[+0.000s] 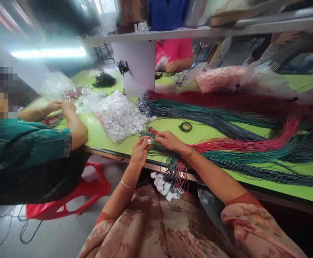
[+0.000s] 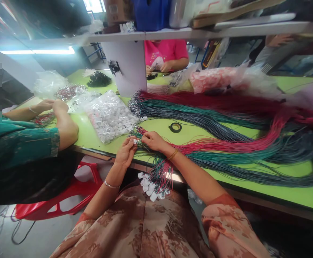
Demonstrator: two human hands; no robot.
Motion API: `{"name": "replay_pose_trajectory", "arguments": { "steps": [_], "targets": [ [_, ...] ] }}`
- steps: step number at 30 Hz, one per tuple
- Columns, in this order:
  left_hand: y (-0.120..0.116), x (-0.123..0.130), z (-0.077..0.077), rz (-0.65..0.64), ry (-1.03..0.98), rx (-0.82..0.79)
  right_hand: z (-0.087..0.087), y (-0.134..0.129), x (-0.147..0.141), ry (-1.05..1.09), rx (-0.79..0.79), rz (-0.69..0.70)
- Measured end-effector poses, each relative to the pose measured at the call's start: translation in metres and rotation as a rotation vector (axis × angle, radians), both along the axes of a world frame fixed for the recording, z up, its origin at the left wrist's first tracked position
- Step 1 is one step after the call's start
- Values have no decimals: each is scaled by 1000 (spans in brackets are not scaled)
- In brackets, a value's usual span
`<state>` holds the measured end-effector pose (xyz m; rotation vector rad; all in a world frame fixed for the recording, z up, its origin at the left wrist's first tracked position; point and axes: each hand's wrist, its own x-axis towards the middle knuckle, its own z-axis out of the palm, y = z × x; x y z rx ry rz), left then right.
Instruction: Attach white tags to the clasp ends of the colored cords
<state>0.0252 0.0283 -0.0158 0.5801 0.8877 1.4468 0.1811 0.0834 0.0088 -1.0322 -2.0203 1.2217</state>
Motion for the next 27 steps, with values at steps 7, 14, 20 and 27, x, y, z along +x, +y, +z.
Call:
{"name": "replay_pose_trajectory", "arguments": {
  "steps": [7, 14, 20, 27],
  "targets": [
    [0, 1, 1, 71, 168, 39, -5, -7, -2, -29, 116, -12],
    [-1, 1, 3, 46, 311, 51, -3, -8, -1, -68, 228, 34],
    [1, 1, 1, 44, 235, 13, -4, -7, 1, -59, 254, 49],
    [-14, 4, 10, 55, 349, 88, -2, -3, 5, -30, 59, 94]
  ]
}}
